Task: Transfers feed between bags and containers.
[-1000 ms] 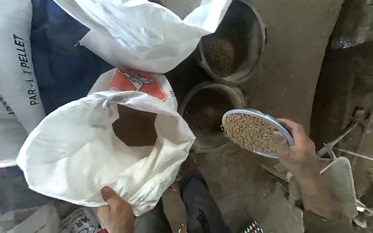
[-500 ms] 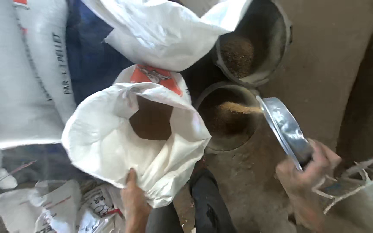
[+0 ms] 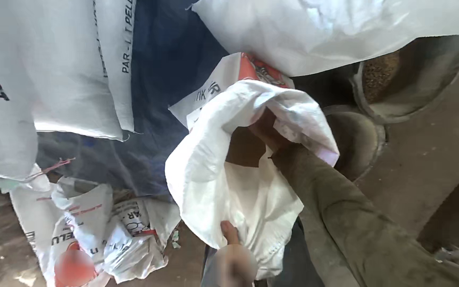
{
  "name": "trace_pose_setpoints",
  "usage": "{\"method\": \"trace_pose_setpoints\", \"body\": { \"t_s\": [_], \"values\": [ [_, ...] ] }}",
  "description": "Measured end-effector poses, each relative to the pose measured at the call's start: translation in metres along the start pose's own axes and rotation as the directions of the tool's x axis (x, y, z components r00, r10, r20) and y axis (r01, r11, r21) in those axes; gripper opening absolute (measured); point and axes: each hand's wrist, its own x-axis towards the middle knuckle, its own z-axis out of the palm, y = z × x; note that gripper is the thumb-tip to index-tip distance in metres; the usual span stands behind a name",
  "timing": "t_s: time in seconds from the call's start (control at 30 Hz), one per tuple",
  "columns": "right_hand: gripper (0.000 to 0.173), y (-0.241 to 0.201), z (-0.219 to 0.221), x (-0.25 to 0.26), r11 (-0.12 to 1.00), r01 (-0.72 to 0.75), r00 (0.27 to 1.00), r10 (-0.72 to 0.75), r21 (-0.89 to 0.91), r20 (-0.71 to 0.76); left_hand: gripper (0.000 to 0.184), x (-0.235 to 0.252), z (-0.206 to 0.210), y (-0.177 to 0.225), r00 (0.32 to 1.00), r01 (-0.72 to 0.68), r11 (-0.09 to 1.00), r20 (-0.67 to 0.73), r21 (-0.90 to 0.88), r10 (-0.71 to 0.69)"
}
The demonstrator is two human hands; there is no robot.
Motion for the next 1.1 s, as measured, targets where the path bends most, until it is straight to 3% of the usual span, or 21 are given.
{"method": "trace_pose_setpoints", "body": {
  "t_s": [0.03,0.13,0.23,0.33,0.4,0.47,0.53,0.7,0.83,0.9,0.97,1.03,1.1],
  "values": [
    [0.04,0.004,0.011,-0.001,0.999,-0.027,0.999,0.028,-0.038,0.021,0.033,0.001,-0.004,-0.001,1.0,0.011,1.0,0.016,-0.008,-0.011],
    [0.045,0.039,0.052,-0.005,0.991,-0.098,0.958,0.12,-0.095,0.261,0.028,0.006,-0.011,0.009,0.993,0.109,0.994,0.053,-0.031,-0.107],
    [0.048,0.068,0.08,-0.003,0.987,-0.152,0.812,0.159,-0.06,0.562,0.026,0.01,-0.021,0.01,0.985,0.143,0.989,0.1,-0.033,-0.14],
    [0.052,0.055,0.049,0.0,0.948,-0.317,0.662,0.22,0.002,0.716,0.026,0.013,-0.032,0.0,0.983,0.113,0.992,0.153,-0.063,-0.103],
    [0.055,0.03,0.004,-0.013,0.88,-0.471,0.668,0.309,0.064,0.677,0.027,0.014,-0.031,0.005,0.985,0.124,0.988,0.135,-0.092,-0.111],
    [0.057,0.018,-0.018,-0.02,0.859,-0.492,0.72,0.309,0.142,0.622,0.029,0.015,-0.027,0.01,0.983,0.133,0.988,0.135,-0.083,-0.121],
    [0.056,0.007,-0.027,-0.024,0.885,-0.415,0.785,0.231,0.21,0.575,0.028,0.015,-0.021,0.009,0.984,0.118,0.988,0.147,-0.095,-0.103],
    [0.058,-0.02,-0.048,-0.035,0.888,-0.358,0.867,0.201,0.288,0.456,0.026,0.009,-0.003,0.015,0.998,0.022,0.997,0.065,-0.069,-0.018],
    [0.041,-0.004,-0.054,-0.033,0.844,-0.155,0.941,-0.032,0.513,0.336,0.037,0.007,0.006,0.012,0.999,-0.028,0.999,-0.029,0.019,0.029],
    [0.042,0.004,-0.071,-0.034,0.869,-0.049,0.943,-0.122,0.493,0.309,0.045,0.005,0.014,0.011,0.997,-0.036,0.996,-0.071,0.08,0.042],
    [0.041,0.011,-0.107,-0.049,0.862,-0.193,0.919,-0.009,0.469,0.394,0.049,0.003,0.022,0.008,0.992,-0.052,0.991,-0.106,0.125,0.065],
    [0.04,0.025,-0.148,-0.072,0.73,-0.39,0.883,0.124,0.56,0.453,0.053,0.0,0.029,0.007,0.991,-0.046,0.991,-0.119,0.127,0.062],
    [0.04,0.047,-0.191,-0.101,0.593,-0.459,0.884,0.232,0.661,0.406,0.054,0.0,0.034,0.007,0.985,-0.053,0.988,-0.152,0.148,0.076]
  ]
}}
